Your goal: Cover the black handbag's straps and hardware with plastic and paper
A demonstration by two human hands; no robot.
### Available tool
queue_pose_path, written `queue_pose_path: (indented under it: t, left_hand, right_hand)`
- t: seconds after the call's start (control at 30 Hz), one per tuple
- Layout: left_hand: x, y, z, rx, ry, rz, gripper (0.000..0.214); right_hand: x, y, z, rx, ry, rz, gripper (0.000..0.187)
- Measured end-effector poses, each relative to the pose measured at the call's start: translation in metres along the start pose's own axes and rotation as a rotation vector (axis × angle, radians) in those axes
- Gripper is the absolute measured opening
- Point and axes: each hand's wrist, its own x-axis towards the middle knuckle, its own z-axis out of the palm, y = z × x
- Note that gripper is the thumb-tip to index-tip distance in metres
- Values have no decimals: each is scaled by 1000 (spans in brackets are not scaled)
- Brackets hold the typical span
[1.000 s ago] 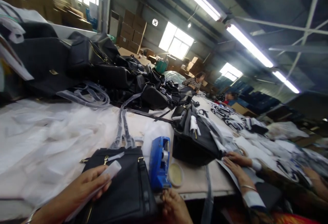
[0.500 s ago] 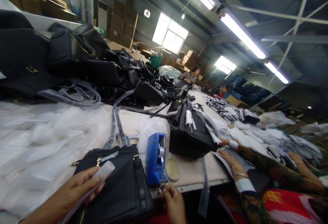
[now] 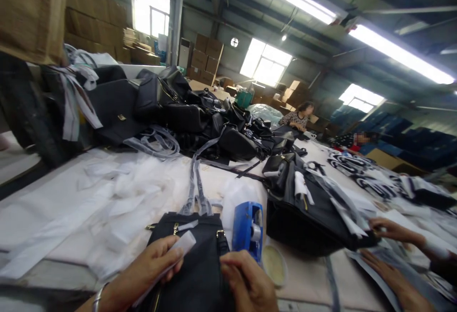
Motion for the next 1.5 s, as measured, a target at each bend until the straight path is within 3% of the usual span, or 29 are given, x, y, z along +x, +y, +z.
queue_pose_path:
  t: [0.1,0.2,0.37,0.53,0.6,0.7,0.83,0.93,1.1,1.27,1.43,1.5]
  left_hand:
    - [0,-3,2,35,23,48,40]
    - [-3,-3,4,59,58,87,39]
    - [-9,0,6,108,98,86,37]
    - [-14,6,3,115,51,87,29]
    - [-13,7,0,79,35,83,30]
    - [-11,7,-5,-83,11,70,32]
    - [-11,4,-11,-530,-86,-30,30]
    - [-11,-1,-17,-812,-201,-84,26]
    - [-6,-10,-26,-951,-266,-113,27]
    - [-5,-12,-27,-936,-227,-138,27]
    - [-6,-1,-15,-728,-130,-82,28]
    - [-6,3,-10,-553,-64,-56,31]
  right_hand:
    - [24,-11,35,27,-232,-147,14]
    - [34,-11,57,-84,-276,-166,16]
    - [39,-14,59,-322,-281,-192,23]
    - [47,-14,58,-202,-290,-17,54]
    - [51,-10,59,-100,-294,75,53]
    - [56,-4,64,94,-325,140,40]
    - [60,-5,71,259,-416,79,19]
    - [64,-10,73,221,-442,-41,11]
    - [77,-6,70,132,-517,-229,19]
    - [88,2,61,-67,-581,-333,43]
    - [87,-5,56,150,-497,-19,31]
    - [85,-10,60,98,-500,-9,27]
